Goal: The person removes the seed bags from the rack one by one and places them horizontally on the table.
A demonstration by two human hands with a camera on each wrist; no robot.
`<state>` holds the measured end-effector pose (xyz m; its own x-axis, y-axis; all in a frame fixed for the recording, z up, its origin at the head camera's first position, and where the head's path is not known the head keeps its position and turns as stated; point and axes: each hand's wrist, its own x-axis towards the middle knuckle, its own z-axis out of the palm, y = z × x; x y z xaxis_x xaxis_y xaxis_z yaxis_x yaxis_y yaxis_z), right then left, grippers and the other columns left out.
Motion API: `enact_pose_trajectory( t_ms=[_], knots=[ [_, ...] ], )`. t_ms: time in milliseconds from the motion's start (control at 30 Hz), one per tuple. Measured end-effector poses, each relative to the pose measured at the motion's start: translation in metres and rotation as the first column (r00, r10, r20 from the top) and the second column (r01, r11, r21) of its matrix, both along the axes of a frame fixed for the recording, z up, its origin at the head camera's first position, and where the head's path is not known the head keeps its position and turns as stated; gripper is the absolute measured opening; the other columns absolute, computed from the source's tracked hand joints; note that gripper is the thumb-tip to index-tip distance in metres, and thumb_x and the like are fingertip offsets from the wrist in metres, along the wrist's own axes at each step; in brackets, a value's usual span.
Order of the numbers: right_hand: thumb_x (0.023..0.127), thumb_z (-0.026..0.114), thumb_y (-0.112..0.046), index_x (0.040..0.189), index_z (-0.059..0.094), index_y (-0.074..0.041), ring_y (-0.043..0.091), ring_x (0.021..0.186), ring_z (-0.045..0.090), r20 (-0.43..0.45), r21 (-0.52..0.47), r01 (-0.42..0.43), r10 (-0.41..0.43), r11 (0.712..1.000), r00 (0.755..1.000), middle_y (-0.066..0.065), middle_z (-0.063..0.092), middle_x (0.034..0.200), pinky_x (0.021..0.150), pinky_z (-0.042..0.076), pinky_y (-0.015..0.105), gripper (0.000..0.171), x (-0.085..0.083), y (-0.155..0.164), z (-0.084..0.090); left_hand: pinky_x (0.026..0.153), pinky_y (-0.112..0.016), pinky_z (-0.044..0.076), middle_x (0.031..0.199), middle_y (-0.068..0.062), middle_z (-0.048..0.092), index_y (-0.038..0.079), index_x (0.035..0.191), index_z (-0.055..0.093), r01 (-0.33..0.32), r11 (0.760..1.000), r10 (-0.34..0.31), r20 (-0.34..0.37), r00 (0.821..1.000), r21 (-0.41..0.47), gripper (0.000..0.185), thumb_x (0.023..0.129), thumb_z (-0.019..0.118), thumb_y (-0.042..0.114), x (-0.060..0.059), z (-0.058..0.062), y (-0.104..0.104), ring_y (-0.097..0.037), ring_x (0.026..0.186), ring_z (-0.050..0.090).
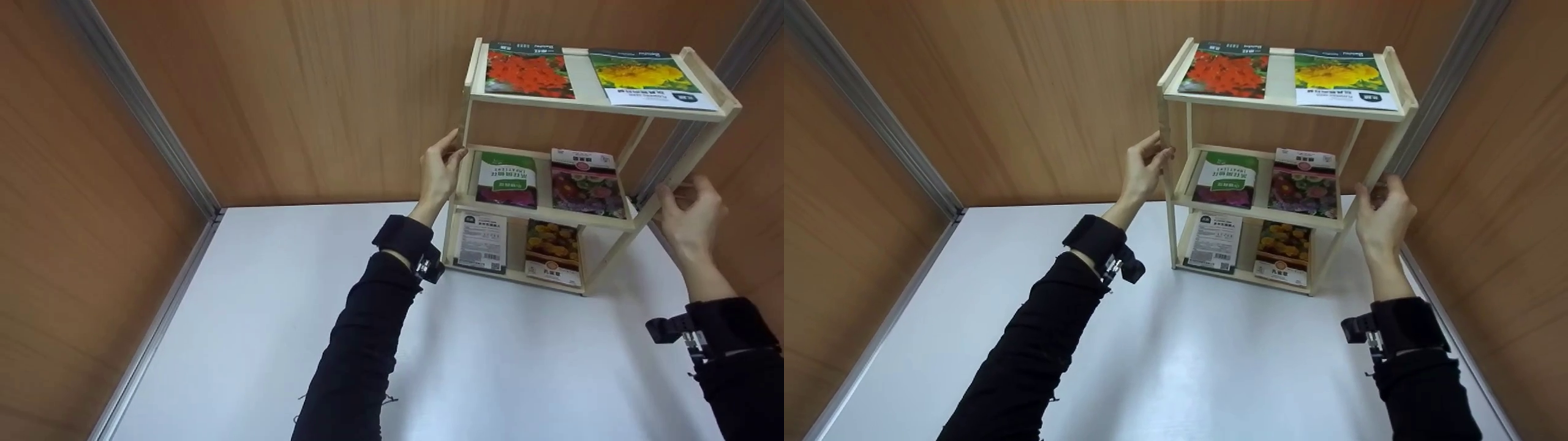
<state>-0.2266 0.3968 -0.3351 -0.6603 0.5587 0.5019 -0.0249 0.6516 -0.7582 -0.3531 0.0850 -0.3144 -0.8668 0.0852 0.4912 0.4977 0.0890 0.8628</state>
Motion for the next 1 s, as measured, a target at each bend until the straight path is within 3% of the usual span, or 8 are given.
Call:
enact_pose_trajectory(
  t_ms=[233,433,733,900,1000],
  knots=[
    [0.085,0.056,-0.015,0.108,0.055,0.005,-0.013,0.068,0.048,-0.001,0.043,0.017,-0.017,0.999,1.0,0.013,0.061,0.094,0.061,0.043,0.007,0.031,0.001,0.002,0.0,0.07,-0.018,0.048,0.093,-0.019,0.064,-0.007,0.118,0.052,0.039,0.998,-0.042,-0.06,0.997,-0.054,0.036,0.083,0.057,-0.005,-0.002,-0.002,-0.003,-0.016,0.082,0.061],
    [0.085,0.057,-0.013,0.11,0.051,0.007,-0.014,0.063,0.049,-0.013,-0.007,-0.023,0.023,1.0,1.0,0.014,0.059,0.09,0.05,0.044,0.007,0.032,-0.001,0.0,0.001,0.072,-0.02,0.048,0.092,-0.021,0.064,-0.009,0.118,0.05,0.065,0.993,-0.075,-0.105,0.992,-0.097,0.037,0.082,0.057,-0.004,-0.006,0.0,-0.008,-0.02,0.082,0.062],
    [0.086,0.056,-0.014,0.111,0.051,0.006,-0.01,0.068,0.051,0.025,0.009,-0.048,0.048,0.999,0.999,0.024,0.058,0.097,0.053,0.045,0.008,0.032,0.002,0.0,0.0,0.074,-0.021,0.048,0.093,-0.02,0.063,-0.009,0.12,0.048,0.063,0.99,-0.075,-0.094,0.993,-0.13,0.038,0.083,0.056,-0.003,-0.005,0.0,-0.011,-0.022,0.084,0.062],
    [0.086,0.056,-0.011,0.109,0.051,0.008,-0.001,0.071,0.056,0.021,0.039,-0.073,0.072,0.997,0.997,0.024,0.058,0.098,0.053,0.045,0.007,0.031,0.001,0.003,0.003,0.075,-0.022,0.048,0.097,-0.02,0.063,-0.008,0.122,0.047,0.062,0.989,-0.071,-0.065,0.995,-0.131,0.039,0.084,0.055,-0.004,-0.005,0.002,-0.01,-0.021,0.085,0.062],
    [0.086,0.056,-0.011,0.108,0.051,0.009,0.014,0.077,0.06,0.025,0.062,-0.071,0.069,0.996,0.997,0.022,0.059,0.099,0.054,0.044,0.006,0.03,0.0,0.003,0.004,0.076,-0.023,0.048,0.1,-0.02,0.062,-0.008,0.123,0.045,0.067,0.989,-0.074,-0.046,0.996,-0.128,0.039,0.085,0.053,-0.004,-0.004,0.003,-0.009,-0.02,0.088,0.061]
  ],
)
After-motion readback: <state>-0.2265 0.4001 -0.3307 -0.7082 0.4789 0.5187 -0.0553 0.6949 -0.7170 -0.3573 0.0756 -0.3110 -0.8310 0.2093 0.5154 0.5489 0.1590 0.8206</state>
